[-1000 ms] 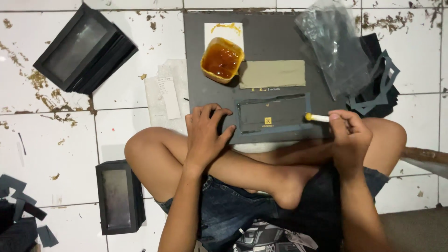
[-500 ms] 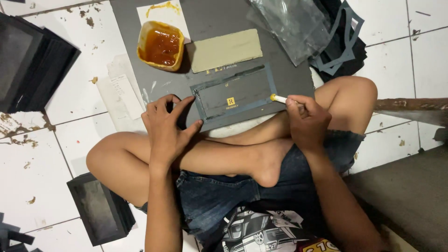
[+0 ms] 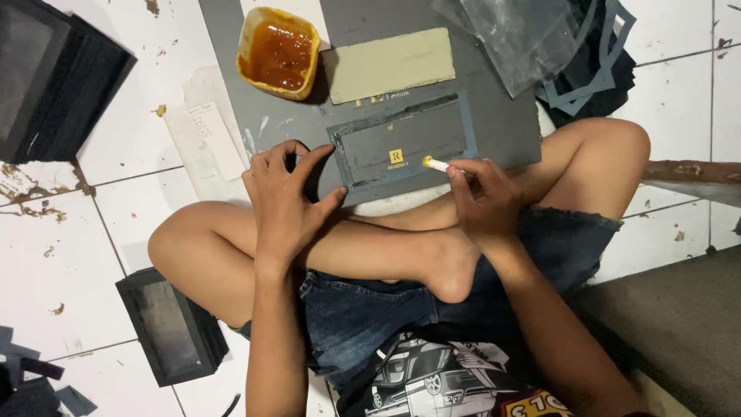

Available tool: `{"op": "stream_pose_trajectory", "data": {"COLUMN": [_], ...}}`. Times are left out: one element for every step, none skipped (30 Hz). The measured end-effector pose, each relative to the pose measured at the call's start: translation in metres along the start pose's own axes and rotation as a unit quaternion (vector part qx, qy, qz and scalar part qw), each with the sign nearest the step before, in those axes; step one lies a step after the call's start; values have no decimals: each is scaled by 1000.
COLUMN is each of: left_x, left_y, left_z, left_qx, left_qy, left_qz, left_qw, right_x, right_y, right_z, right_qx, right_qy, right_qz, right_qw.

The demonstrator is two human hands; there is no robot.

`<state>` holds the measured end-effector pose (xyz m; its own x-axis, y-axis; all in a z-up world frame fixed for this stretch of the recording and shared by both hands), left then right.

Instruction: The person sits on the floor with a board on their lap and assembles a picture frame. They apply glue with a stick along the frame's inner edge, place a clear panel into the frame recess, press it down, fit a dark backing board over it, and press the edges to secure the assembly.

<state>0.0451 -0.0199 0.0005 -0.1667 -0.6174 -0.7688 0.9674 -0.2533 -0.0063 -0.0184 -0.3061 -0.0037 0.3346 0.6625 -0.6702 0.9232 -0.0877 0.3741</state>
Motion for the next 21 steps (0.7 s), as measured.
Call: {"op": "stream_pose_trajectory", "data": {"left_x": [0,-1,-1,-1,-1,-2,-3,-3,-3,-3,-2,-2,-2,-2,-2,-2,-3,-3,-2,-2,-2], "left_y": [0,0,0,0,0,-1,-1,-1,-1,-1,-1,-1,-1,-1,-1,-1,-1,-1,-1,-2,-2], "left_z": [0,-1,-1,-1,0,0,-1,-1,0,-1,-1,-2,-2,-2,-1,-1,-1,0,-1,-2,-2], "left_qx": [-2,-1,0,-1,1,3,0,5,9,8,8,8,7,6,5,5,6,7,6,6,5], "left_qy": [0,0,-1,-1,-5,-8,-8,-8,-8,-9,-8,-7,-7,-7,-6,-6,-7,-8,-8,-7,-6], "left_qz": [0,1,1,2,4,6,6,7,7,8,8,8,8,7,6,7,7,7,7,9,11], "left_qw": [1000,1000,1000,1000,1000,1000,1000,1000,1000,1000,1000,1000,1000,1000,1000,1000,1000,1000,1000,1000,1000], "right_x": [3,5,8,8,9,10,11,12,13,12,11,10,11,12,12,13,13,14,15,16,18], "right_y": [1,1,2,4,7,9,9,9,10,10,11,12,11,11,11,10,10,9,10,10,10], "right_z": [-3,-7,-11,-14,-18,-24,-25,-26,-28,-30,-31,-33,-34,-34,-34,-35,-37,-38,-39,-40,-42], "right_qx": [0,-6,-12,-13,-34,-55,-55,-57,-59,-60,-61,-61,-62,-64,-66,-66,-70,-73,-74,-79,-83], "right_qy": [0,16,32,32,39,46,48,54,61,60,65,69,69,69,69,69,70,71,71,75,78], "right_qz": [-2,-3,-3,-5,-10,-17,-19,-15,-12,-13,-16,-19,-20,-17,-14,-14,-16,-17,-17,-15,-13], "right_qw": [1000,1000,999,999,999,997,997,997,996,996,996,996,996,995,995,995,995,995,995,994,993]}}
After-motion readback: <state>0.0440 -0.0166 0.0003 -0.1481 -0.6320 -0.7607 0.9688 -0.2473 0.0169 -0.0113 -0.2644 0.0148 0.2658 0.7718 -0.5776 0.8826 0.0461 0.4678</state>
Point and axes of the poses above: each hand's wrist, its own y-axis towards the middle knuckle, its own x-axis out of the palm, z = x × y, the point moved 5 cm from there along y, towards the middle knuckle, and after that the axes turned 1 degree about -z, right-handed, at the moved point
